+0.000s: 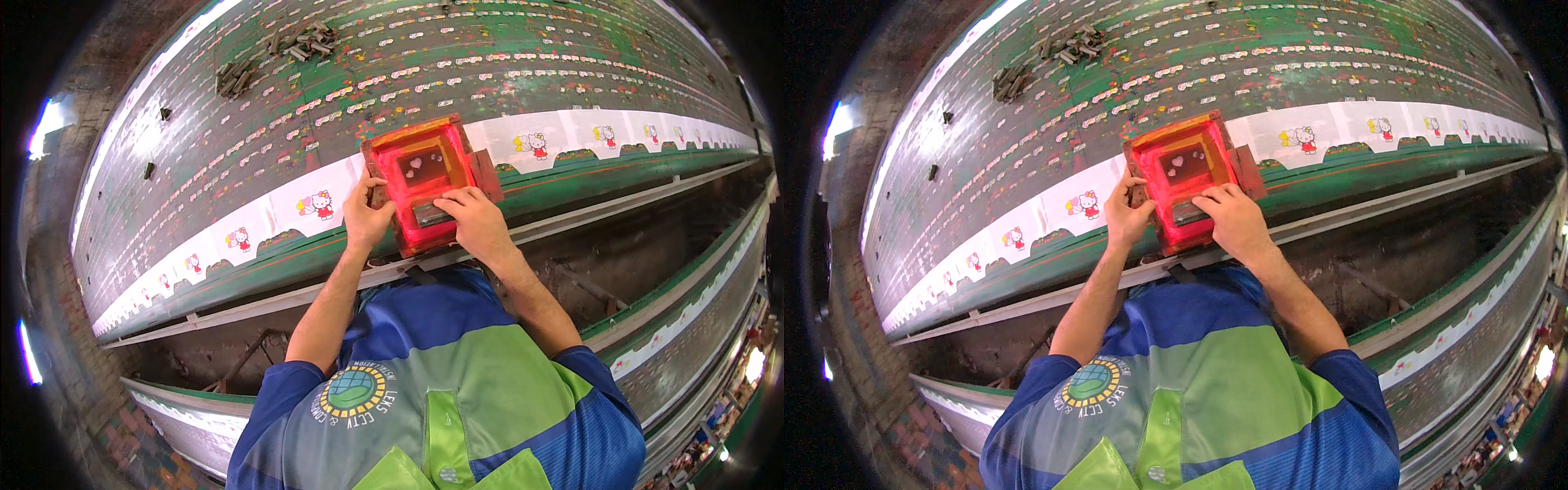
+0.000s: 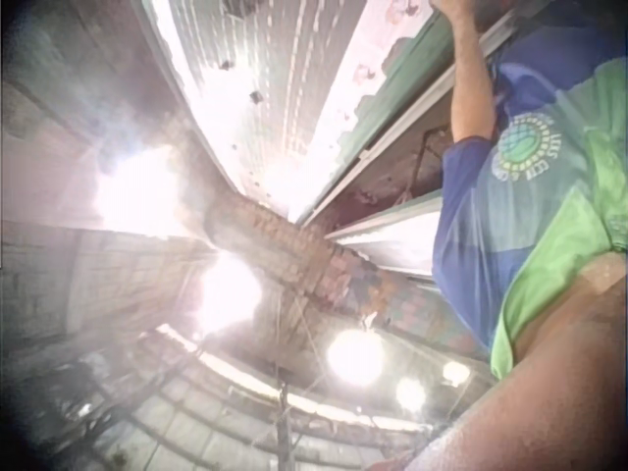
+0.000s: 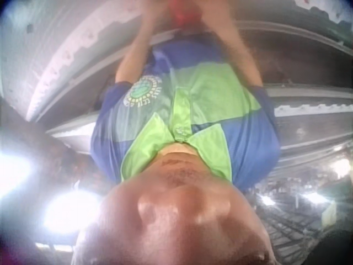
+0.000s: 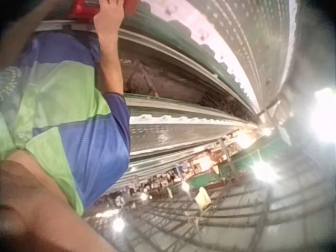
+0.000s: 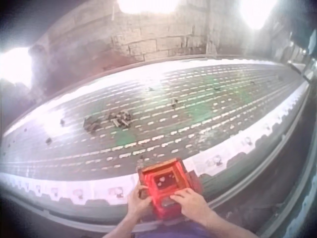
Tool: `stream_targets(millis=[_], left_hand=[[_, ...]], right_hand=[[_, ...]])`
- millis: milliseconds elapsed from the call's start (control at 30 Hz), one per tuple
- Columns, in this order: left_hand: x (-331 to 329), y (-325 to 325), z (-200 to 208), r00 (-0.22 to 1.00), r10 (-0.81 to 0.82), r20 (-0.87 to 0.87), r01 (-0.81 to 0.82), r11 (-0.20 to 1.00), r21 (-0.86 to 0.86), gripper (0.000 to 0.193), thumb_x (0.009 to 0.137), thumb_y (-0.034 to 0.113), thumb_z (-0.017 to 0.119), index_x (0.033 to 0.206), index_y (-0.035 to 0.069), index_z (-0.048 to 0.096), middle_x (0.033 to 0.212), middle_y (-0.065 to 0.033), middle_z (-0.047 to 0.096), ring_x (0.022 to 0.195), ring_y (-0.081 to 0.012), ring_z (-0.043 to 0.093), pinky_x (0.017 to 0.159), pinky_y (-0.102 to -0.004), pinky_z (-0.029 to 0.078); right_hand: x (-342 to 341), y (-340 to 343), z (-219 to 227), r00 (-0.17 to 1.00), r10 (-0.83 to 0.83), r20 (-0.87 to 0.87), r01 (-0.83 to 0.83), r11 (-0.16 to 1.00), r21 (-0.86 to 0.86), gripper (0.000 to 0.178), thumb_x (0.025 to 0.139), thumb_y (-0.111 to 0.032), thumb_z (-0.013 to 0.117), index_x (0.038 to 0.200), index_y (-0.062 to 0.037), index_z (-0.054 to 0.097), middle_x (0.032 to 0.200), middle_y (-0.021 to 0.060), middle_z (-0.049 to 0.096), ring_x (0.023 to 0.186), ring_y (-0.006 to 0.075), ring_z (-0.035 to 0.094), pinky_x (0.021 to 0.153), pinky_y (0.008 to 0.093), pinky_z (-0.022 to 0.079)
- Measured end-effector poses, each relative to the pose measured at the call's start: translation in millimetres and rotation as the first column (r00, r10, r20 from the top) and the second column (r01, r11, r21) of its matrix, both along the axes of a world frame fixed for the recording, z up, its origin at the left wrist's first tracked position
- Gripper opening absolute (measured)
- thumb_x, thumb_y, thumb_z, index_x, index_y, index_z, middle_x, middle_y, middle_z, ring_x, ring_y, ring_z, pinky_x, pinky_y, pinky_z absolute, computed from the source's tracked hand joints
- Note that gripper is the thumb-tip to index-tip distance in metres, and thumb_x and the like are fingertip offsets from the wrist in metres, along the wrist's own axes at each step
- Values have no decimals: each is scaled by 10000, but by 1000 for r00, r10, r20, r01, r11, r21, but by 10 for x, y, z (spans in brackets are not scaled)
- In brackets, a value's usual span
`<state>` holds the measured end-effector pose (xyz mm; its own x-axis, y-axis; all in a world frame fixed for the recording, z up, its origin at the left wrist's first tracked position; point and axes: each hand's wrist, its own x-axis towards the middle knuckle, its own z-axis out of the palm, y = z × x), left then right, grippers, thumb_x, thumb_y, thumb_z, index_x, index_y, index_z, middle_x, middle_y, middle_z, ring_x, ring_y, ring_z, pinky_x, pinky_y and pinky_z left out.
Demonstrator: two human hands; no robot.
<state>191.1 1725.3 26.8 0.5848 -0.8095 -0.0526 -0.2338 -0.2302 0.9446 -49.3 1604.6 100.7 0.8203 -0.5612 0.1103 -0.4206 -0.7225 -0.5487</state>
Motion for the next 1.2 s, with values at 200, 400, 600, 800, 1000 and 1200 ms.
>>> stream_targets(millis=[200, 400, 600, 800, 1000, 1200], left_hand=[[3, -12, -67, 1000, 16, -23, -16, 999, 29, 350, 811, 56, 792, 1153, 35, 723, 1276, -138, 817, 922, -120, 701, 834, -318, 579], [-25, -26, -48, 994, 29, 105, -30, 1000, 5, 362, 805, 77, 797, 1158, 42, 728, 1032, -107, 795, 849, -141, 679, 792, -339, 576], [-9, -52, 113, 1000, 5, 7, -7, 975, 222, 368, 815, 49, 782, 1176, 21, 719, 1409, -209, 776, 1039, -164, 756, 911, -367, 613], [-38, -73, -71, 974, 45, 222, -34, 998, -53, 371, 804, 85, 778, 1163, 16, 718, 1100, -147, 819, 915, -172, 736, 842, -369, 602], [-59, -44, 123, 998, 8, 63, -16, 992, 129, 372, 805, 109, 799, 1163, 36, 727, 1076, -176, 808, 905, -234, 756, 845, -390, 601], [-85, -36, 75, 999, 35, 31, -37, 997, 61, 377, 808, 69, 797, 1177, 37, 727, 1356, -207, 777, 1121, -240, 773, 963, -383, 594]], right_hand=[[-3, -40, -23, 1000, 19, -6, -19, 1000, 4, 477, 815, 34, 717, 1272, -85, 789, 1209, 69, 753, 1174, 316, 681, 1056, 424, 583], [-33, -89, 27, 994, 71, -83, -65, 995, 76, 456, 834, 21, 727, 1266, -117, 782, 1182, 69, 746, 1152, 337, 692, 1022, 460, 601], [477, -647, -37, 987, 142, -82, -132, 985, 115, 345, 878, -45, 767, 1205, -147, 812, 1116, 109, 764, 1141, 369, 710, 1014, 505, 598], [1041, -1024, -98, 980, 96, -172, -86, 994, 62, 304, 905, -83, 790, 1203, -136, 816, 1151, 140, 781, 1124, 402, 717, 1011, 515, 582], [442, -437, -13, 974, 42, -222, -17, 994, 112, 401, 865, -10, 782, 1249, -125, 801, 1229, 126, 784, 1204, 371, 705, 1033, 488, 587], [70, 45, 24, 995, -55, -79, 58, 998, 25, 503, 822, 68, 720, 1287, -114, 788, 1266, 62, 772, 1213, 336, 693, 1066, 440, 592]])
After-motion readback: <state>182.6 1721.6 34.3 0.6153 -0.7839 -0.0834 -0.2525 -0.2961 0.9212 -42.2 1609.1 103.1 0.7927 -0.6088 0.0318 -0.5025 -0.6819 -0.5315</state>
